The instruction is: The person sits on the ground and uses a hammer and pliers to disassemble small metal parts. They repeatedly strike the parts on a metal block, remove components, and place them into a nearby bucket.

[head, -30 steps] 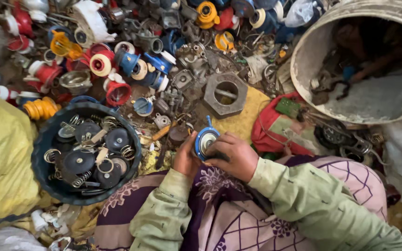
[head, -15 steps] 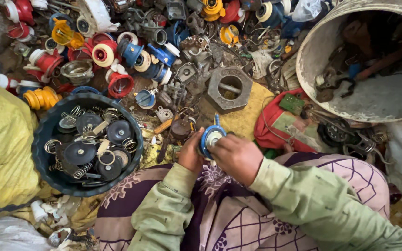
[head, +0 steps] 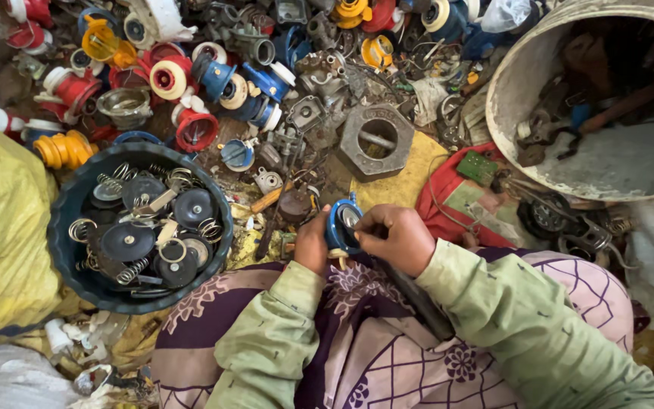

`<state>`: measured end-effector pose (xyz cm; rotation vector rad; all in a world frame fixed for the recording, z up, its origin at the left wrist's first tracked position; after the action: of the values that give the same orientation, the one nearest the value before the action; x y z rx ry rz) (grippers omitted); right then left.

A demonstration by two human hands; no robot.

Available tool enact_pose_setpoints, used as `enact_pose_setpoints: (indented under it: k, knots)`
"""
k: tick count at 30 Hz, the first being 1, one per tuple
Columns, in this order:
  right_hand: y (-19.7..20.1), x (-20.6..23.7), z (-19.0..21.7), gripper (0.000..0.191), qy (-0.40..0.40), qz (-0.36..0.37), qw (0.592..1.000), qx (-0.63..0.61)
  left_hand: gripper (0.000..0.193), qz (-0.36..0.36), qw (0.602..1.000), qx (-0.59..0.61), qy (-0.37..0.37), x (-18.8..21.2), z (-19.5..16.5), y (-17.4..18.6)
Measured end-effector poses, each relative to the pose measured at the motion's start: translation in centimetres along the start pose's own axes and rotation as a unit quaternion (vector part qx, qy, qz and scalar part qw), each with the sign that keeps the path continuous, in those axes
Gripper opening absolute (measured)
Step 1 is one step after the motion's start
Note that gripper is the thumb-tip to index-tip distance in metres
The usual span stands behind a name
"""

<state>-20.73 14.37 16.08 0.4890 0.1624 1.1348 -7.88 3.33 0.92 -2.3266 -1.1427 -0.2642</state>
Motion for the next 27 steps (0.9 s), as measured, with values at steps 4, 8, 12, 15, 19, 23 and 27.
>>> enact_pose_setpoints:
  k: [4,8,12,15,19,23,27]
  knots:
    - [-0.3,0.0,0.4,0.015,0.010,-0.021,0.999,0.039,0.039,0.006,0.898,-0.313,-0.308,-0.1,-0.8,0.3]
    - [-1.7,0.9,2.3,0.018,0.134,0.003,0.980,0.149,0.040,-0.049,0.967,-0.215,-0.127,-1.4,1.6,2.0]
    - [-2.0,2.2,2.9,0.017,0.142,-0.027,0.972,0.186,0.044,-0.088,0.971,-0.212,-0.061,-2.9,2.2,3.4]
    - [1.1,2.2,2.6,0.016,0.089,-0.066,0.986,0.121,0.045,-0.101,0.988,-0.098,-0.060,-4.2,2.7,3.6]
    - [4.5,0.7,3.2,0.019,-0.017,-0.063,0.986,0.151,0.039,-0.108,0.934,-0.324,-0.106,-5.1,2.0,2.7]
    - [3.1,-2.1,8.6,0.023,0.062,-0.037,0.960,0.272,0.034,-0.105,0.862,-0.458,-0.193,-4.4,0.1,1.6]
    - [-0.2,-3.3,14.6,0.024,0.171,-0.067,0.974,0.131,0.040,-0.086,0.985,-0.147,-0.014,-3.8,0.5,1.9]
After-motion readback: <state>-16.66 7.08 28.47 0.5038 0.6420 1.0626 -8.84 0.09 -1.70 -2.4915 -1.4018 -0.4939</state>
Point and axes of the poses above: each hand's wrist, its own x-axis away from the middle knuckle, its own y-axis out of the back of the hand, z = x × y, the point moved 5 cm from there along -x, towards the middle knuckle, and after that the axes turned 1 degree about x, right-handed, at the moved point
